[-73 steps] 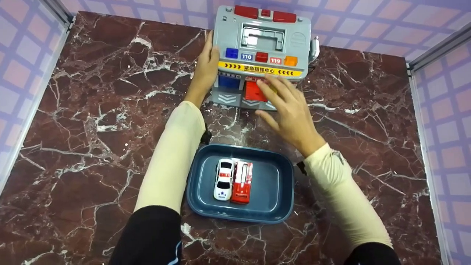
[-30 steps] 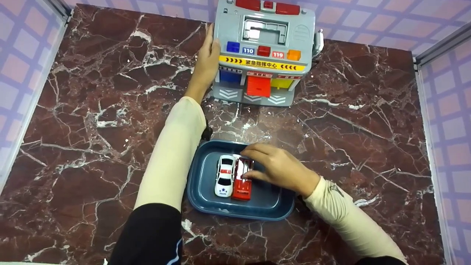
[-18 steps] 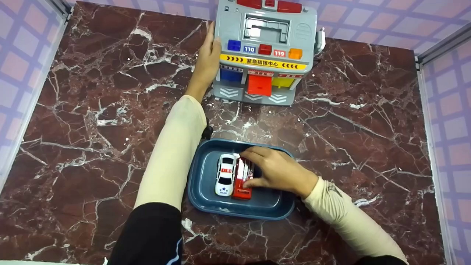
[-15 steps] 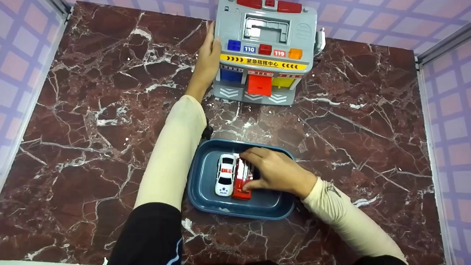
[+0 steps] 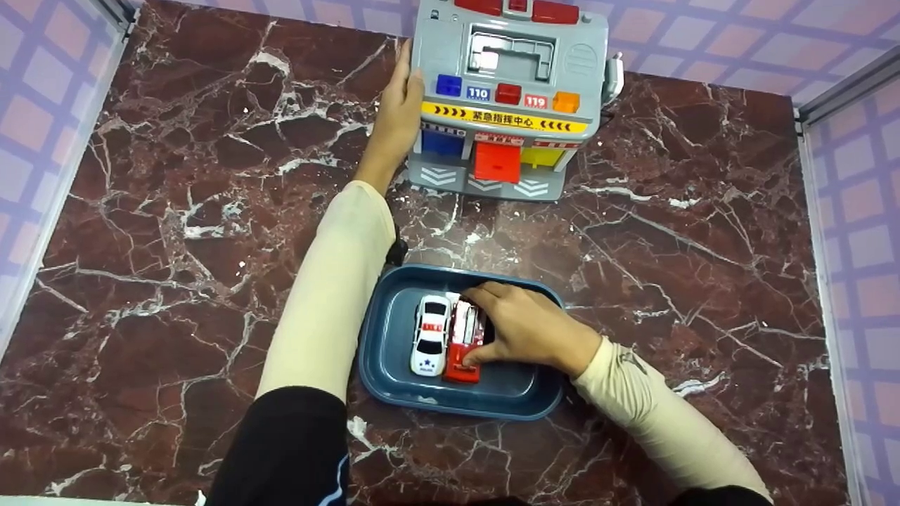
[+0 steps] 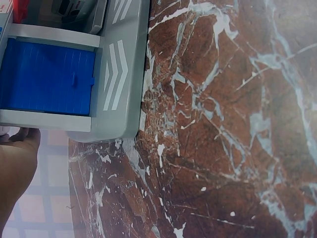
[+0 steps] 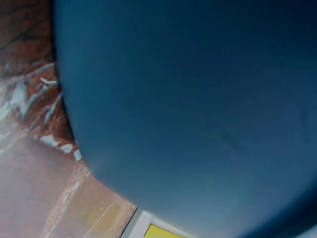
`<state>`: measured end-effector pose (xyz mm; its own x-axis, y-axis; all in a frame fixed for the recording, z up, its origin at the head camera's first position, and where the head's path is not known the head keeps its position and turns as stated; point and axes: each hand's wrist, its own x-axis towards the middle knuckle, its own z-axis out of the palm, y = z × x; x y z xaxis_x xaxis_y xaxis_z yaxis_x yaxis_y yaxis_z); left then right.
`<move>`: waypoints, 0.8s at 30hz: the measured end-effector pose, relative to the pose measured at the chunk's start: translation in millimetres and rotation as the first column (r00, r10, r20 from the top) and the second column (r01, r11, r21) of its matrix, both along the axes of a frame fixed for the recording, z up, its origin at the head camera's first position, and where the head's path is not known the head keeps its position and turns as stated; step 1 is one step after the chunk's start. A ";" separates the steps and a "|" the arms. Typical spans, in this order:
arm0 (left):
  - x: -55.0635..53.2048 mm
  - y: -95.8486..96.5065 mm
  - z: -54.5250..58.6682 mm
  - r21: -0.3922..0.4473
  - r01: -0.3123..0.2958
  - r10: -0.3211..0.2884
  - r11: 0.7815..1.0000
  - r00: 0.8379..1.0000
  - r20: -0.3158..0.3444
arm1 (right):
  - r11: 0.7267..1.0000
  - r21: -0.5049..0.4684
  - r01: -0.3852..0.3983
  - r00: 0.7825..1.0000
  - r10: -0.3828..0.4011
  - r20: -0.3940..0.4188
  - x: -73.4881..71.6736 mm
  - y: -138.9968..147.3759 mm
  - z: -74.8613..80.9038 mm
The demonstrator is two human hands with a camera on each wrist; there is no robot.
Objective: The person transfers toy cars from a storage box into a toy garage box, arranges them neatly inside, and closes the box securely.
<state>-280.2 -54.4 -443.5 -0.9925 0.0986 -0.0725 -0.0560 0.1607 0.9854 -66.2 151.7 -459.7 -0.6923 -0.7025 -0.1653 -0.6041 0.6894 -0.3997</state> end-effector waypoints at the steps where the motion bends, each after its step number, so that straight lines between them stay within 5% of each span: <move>1: 0.5 0.0 0.6 -0.003 -0.002 0.002 1.000 1.000 -0.001 | 1.000 0.008 0.009 1.000 -0.010 0.018 -0.3 -0.4 0.4; 15: 4.2 -0.6 2.1 0.020 -0.003 0.003 1.000 1.000 0.013 | 0.992 -0.039 0.117 0.987 -0.112 0.111 -0.8 -2.4 0.9; 24: 3.0 -0.6 4.1 0.023 0.004 -0.004 1.000 1.000 0.018 | 0.977 -0.175 0.124 0.992 -0.119 0.035 -0.3 -2.0 -0.9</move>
<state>-277.2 -55.0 -439.5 -0.9907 0.1045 -0.0877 -0.0728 0.1381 0.9877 -66.5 149.7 -460.5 -0.7716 -0.6330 -0.0637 -0.5090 0.6743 -0.5349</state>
